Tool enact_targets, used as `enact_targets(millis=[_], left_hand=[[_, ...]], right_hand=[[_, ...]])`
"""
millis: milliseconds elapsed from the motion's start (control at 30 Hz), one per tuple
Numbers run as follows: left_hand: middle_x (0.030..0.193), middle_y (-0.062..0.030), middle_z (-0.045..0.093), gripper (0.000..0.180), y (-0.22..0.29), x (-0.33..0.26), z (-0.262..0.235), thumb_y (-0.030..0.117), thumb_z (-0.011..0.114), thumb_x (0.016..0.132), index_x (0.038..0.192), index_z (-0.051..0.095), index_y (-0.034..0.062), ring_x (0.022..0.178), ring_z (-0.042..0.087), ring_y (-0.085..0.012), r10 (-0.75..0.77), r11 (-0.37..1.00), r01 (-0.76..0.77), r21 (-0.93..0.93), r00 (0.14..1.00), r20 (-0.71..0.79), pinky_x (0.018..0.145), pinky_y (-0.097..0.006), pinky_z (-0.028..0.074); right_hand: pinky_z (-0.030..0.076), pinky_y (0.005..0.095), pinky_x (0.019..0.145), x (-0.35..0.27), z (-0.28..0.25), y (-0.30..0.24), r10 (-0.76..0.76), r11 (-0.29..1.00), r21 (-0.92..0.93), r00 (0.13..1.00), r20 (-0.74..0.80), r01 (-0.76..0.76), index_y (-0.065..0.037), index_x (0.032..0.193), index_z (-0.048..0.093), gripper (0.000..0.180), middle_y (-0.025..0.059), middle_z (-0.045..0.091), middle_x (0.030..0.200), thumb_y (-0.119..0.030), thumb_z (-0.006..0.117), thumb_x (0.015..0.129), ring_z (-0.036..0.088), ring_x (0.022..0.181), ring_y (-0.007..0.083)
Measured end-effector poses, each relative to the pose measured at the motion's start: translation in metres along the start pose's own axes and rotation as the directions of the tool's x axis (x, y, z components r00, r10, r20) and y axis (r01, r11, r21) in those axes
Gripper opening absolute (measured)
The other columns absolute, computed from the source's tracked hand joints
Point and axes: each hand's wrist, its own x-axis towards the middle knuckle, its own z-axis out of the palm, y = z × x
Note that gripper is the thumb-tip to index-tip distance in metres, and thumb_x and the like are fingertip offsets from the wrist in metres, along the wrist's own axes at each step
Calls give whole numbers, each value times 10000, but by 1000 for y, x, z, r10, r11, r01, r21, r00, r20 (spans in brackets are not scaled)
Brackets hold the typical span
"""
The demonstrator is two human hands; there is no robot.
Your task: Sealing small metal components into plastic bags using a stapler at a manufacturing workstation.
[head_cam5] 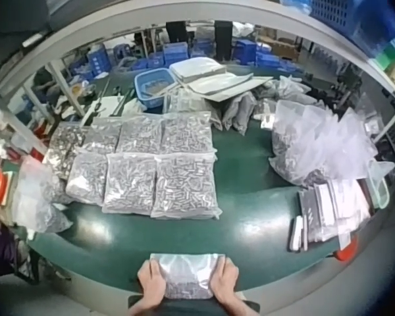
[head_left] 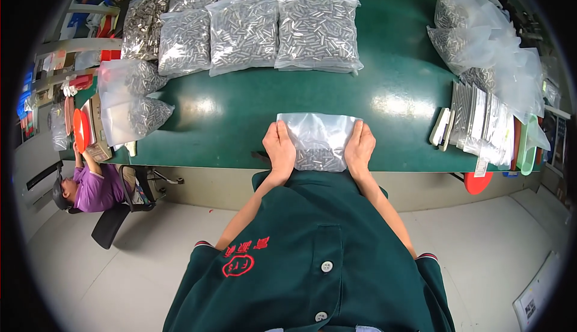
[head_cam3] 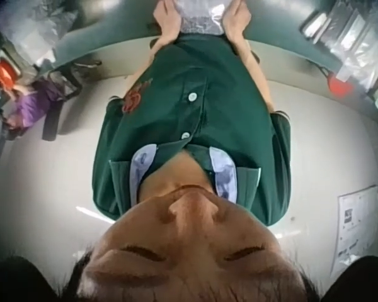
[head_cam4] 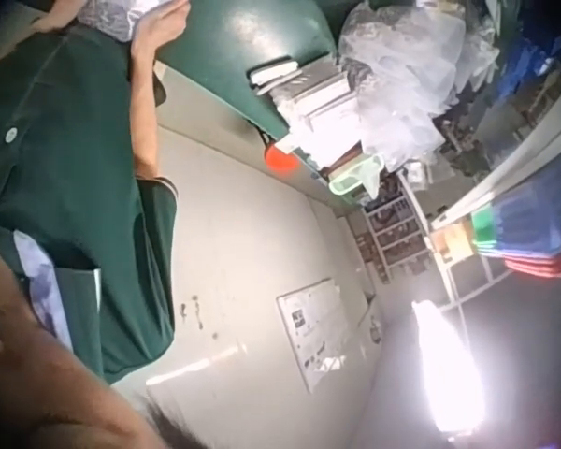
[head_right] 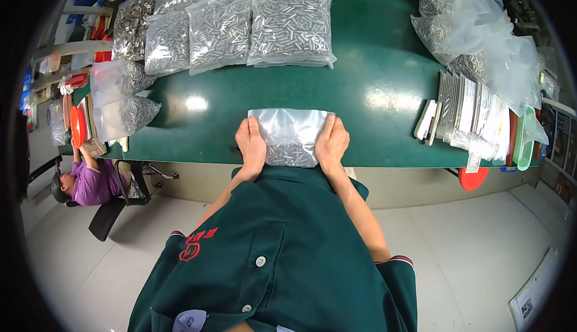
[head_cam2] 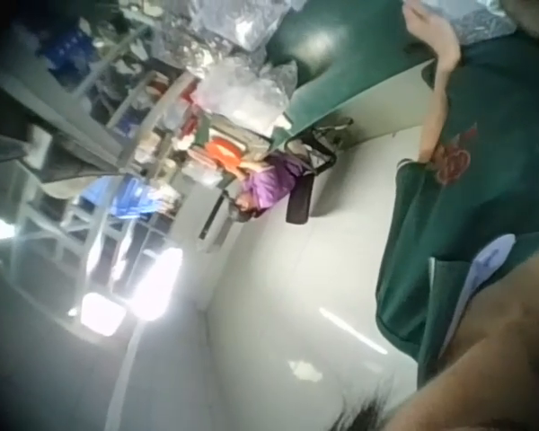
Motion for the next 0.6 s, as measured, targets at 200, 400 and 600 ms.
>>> enact_targets(millis=[200,400,600], left_hand=[[560,-163,404,329,-12,8,3,178,375,945,681,394,-18,495,357,-265,111,987,-109,114,994,-6,493,-383,301],[562,-188,419,326,-16,12,4,186,368,947,692,402,-14,493,384,-331,144,978,-145,149,989,17,490,-416,304],[587,-152,389,325,-20,11,2,190,360,957,709,415,-12,529,345,-229,162,974,-168,149,985,52,514,-367,317]], right_hand=[[356,460,508,3,6,0,7,998,55,999,38,-10,12,690,462,373,235,503,594,-241,382,953,498,543,405],[343,448,482,1,9,7,-20,994,112,999,44,15,9,693,453,354,229,484,578,-223,389,951,481,518,392],[335,430,476,2,9,8,-48,986,159,999,12,45,12,707,469,345,219,469,572,-218,390,953,455,494,374]])
